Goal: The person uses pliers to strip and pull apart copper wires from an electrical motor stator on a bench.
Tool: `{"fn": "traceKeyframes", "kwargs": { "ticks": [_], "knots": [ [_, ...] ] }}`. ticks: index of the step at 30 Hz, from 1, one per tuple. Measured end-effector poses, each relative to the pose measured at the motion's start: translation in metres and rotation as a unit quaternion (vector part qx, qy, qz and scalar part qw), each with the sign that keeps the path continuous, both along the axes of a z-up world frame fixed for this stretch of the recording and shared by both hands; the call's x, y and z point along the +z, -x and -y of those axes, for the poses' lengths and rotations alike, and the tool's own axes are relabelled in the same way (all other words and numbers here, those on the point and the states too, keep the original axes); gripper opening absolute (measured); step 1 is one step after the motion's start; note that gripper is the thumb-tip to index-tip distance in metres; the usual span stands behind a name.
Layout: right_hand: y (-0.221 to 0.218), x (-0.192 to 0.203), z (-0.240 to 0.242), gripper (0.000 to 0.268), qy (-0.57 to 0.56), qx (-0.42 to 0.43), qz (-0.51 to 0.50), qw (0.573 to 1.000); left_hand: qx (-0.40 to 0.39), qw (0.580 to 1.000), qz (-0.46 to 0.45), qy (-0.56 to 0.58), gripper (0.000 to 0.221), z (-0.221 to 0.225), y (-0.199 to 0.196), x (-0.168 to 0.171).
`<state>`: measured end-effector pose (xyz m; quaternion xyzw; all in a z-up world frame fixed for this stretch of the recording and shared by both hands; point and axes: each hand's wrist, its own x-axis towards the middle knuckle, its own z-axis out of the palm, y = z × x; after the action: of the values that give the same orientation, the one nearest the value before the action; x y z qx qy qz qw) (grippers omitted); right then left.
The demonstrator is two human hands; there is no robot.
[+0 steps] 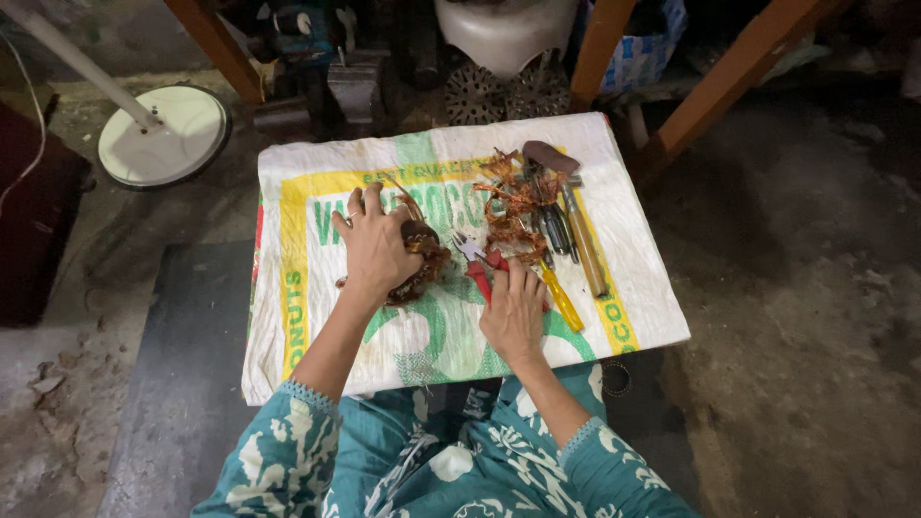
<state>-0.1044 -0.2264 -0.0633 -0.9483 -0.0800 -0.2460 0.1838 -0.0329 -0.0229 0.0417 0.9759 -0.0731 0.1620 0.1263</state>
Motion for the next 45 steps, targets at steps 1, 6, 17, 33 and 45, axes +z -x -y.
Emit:
{"fn": "traceKeyframes", "kwargs": {
  "ticks": [1, 6, 17, 33, 45],
  "knots": [
    [0.000, 0.001, -0.001, 0.039, -0.001, 0.001, -0.005, 1.000, 0.007, 1.000, -0.008, 0.005, 0.051, -0.002, -0.001, -0.004],
    [0.003, 0.005, 0.000, 0.036, -0.009, -0.012, -0.009, 1.000, 0.025, 0.998, 0.000, 0.052, 0.041, -0.008, -0.010, -0.012],
    [0.002, -0.005, 0.000, 0.037, -0.046, 0.005, 0.052, 0.998, 0.081, 0.987, -0.107, -0.084, 0.030, 0.034, -0.041, 0.013],
    [0.003, 0.007, 0.007, 0.027, 0.029, 0.118, 0.017, 0.992, 0.056, 0.991, -0.061, -0.109, 0.047, 0.042, -0.043, 0.004],
    [-0.021, 0.057, 0.030, 0.025, 0.284, 0.155, -0.056, 0.944, 0.014, 0.988, -0.067, -0.140, 0.032, 0.054, -0.046, 0.004]
  ]
}}
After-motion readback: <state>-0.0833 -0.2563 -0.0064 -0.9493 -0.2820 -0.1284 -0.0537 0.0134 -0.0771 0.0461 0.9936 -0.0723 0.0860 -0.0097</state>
